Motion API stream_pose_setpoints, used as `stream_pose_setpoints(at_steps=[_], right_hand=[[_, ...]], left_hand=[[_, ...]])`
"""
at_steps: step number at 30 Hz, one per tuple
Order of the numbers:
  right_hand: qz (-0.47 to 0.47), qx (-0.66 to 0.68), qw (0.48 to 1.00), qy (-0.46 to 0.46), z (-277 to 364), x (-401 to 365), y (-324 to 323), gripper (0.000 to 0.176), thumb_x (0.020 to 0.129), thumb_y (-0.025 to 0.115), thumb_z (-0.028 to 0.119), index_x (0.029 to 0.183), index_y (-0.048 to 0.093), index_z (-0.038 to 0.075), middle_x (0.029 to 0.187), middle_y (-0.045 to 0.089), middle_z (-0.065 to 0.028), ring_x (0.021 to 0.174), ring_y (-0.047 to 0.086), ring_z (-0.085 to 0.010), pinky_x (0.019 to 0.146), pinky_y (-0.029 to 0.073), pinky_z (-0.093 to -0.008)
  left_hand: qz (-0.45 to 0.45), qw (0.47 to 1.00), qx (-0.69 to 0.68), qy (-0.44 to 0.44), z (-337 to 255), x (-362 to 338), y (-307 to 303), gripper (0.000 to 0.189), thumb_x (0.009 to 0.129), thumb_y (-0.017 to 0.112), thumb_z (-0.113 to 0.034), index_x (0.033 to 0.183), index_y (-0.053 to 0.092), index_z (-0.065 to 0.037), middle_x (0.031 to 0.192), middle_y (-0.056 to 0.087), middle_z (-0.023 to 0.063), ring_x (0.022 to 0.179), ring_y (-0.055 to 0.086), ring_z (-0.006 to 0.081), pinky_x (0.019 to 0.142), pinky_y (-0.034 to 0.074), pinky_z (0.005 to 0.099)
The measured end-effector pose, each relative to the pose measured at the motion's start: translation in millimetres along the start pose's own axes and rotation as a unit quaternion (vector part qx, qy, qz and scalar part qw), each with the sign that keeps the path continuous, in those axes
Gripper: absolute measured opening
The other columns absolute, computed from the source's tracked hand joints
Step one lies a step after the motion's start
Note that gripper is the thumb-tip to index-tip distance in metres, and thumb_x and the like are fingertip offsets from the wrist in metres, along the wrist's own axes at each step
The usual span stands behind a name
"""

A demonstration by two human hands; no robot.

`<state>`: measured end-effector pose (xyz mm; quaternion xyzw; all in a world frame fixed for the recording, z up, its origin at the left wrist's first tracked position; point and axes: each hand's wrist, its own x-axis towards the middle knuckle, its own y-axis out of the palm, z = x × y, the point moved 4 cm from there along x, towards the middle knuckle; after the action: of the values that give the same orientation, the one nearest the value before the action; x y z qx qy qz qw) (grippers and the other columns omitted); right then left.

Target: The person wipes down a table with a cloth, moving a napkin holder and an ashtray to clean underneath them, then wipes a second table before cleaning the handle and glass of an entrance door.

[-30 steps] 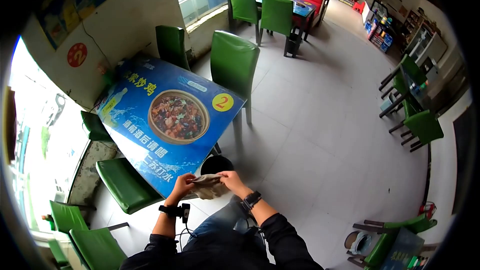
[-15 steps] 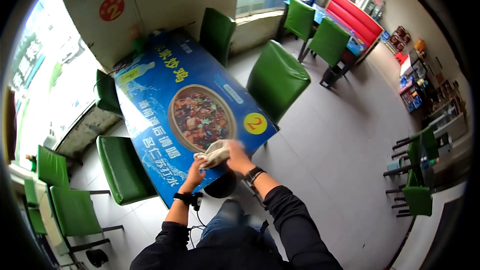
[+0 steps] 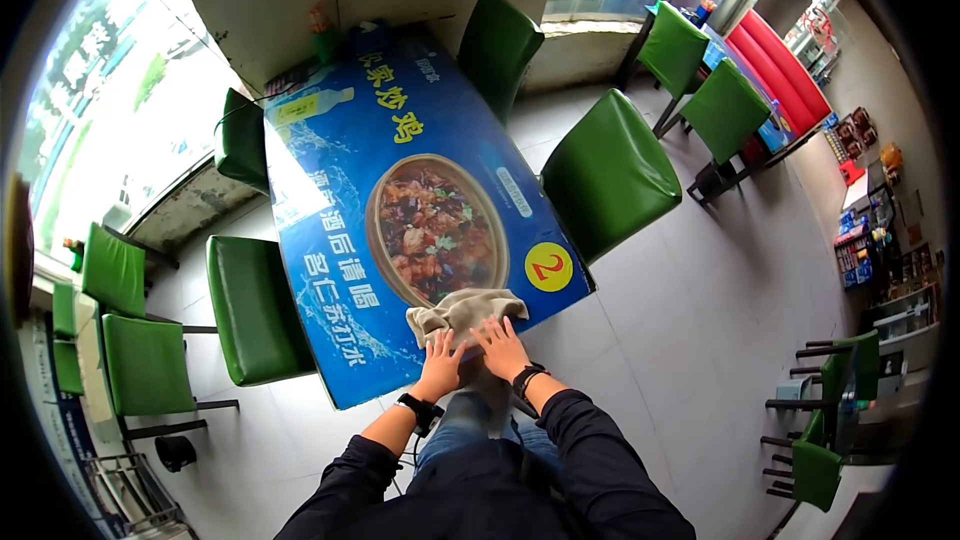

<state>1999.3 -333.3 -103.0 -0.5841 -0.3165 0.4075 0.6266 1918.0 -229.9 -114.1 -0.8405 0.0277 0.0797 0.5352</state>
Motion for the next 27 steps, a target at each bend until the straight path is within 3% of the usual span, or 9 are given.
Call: stream_pose_setpoints(at_steps=[3,6,9,13,16,19,23,27], right_hand=[[0.013,-0.022,0.998,-0.056,-18,11,-3,0.064,0.066,0.057,0.025,0.123,0.029,0.015,0.121,0.032,-0.0156,0.117,0.023,-0.0302,0.095,0.017,-0.0449],[0.030,0.045,0.990,-0.134,-34,27,3,0.062,0.070,0.054,0.028,0.124,0.027,0.017,0.123,0.031,-0.0149,0.117,0.024,-0.0306,0.095,0.017,-0.0443],[0.074,0.026,0.987,-0.142,-56,44,21,0.053,0.076,0.047,0.028,0.123,0.029,0.011,0.125,0.031,-0.0122,0.118,0.025,-0.0249,0.096,0.018,-0.0406],[0.067,0.034,0.985,-0.156,-86,68,23,0.049,0.079,0.043,0.027,0.123,0.030,0.009,0.126,0.030,-0.0107,0.118,0.025,-0.0221,0.097,0.017,-0.0389],[0.060,0.044,0.987,-0.139,-122,96,20,0.048,0.080,0.042,0.027,0.123,0.029,0.009,0.126,0.030,-0.0101,0.118,0.025,-0.0218,0.097,0.016,-0.0380],[0.044,0.055,0.991,-0.113,-160,138,11,0.049,0.078,0.043,0.028,0.122,0.030,0.007,0.125,0.030,-0.0109,0.116,0.028,-0.0223,0.097,0.017,-0.0372],[0.015,0.098,0.992,-0.081,-203,201,15,0.049,0.077,0.045,0.025,0.120,0.031,0.006,0.124,0.031,-0.0120,0.116,0.027,-0.0234,0.096,0.018,-0.0378],[0.014,0.118,0.992,-0.041,-238,264,18,0.048,0.077,0.045,0.021,0.120,0.031,0.005,0.125,0.028,-0.0126,0.118,0.023,-0.0235,0.097,0.018,-0.0377]], left_hand=[[-0.035,0.999,0.019,-0.016,-4,14,-1,0.057,0.063,0.051,-0.011,0.119,0.038,-0.013,0.128,0.020,0.0185,0.119,0.013,0.0393,0.093,0.016,0.0516],[-0.015,0.997,0.036,-0.062,4,27,16,0.062,0.060,0.054,-0.016,0.120,0.036,-0.015,0.128,0.021,0.0181,0.118,0.016,0.0401,0.092,0.017,0.0525],[0.013,0.995,0.026,-0.093,2,40,17,0.066,0.058,0.056,-0.018,0.121,0.035,-0.017,0.128,0.021,0.0187,0.117,0.016,0.0410,0.091,0.017,0.0529],[0.053,0.990,0.037,-0.124,6,71,15,0.071,0.057,0.055,-0.015,0.123,0.031,-0.021,0.129,0.016,0.0187,0.117,0.015,0.0418,0.090,0.019,0.0527],[0.114,0.984,0.040,-0.131,12,117,6,0.077,0.058,0.056,-0.014,0.126,0.023,-0.024,0.131,0.009,0.0206,0.118,0.010,0.0430,0.092,0.018,0.0515],[0.068,0.989,0.028,-0.128,26,179,-2,0.078,0.058,0.058,-0.016,0.126,0.022,-0.024,0.131,0.008,0.0207,0.118,0.011,0.0433,0.092,0.018,0.0515],[0.104,0.977,-0.011,-0.186,47,260,-22,0.079,0.057,0.058,-0.018,0.127,0.021,-0.022,0.132,0.005,0.0206,0.119,0.007,0.0434,0.092,0.017,0.0526],[0.090,0.972,0.036,-0.213,69,329,-43,0.076,0.058,0.056,-0.019,0.126,0.023,-0.017,0.132,0.010,0.0167,0.120,0.010,0.0390,0.093,0.019,0.0509]])
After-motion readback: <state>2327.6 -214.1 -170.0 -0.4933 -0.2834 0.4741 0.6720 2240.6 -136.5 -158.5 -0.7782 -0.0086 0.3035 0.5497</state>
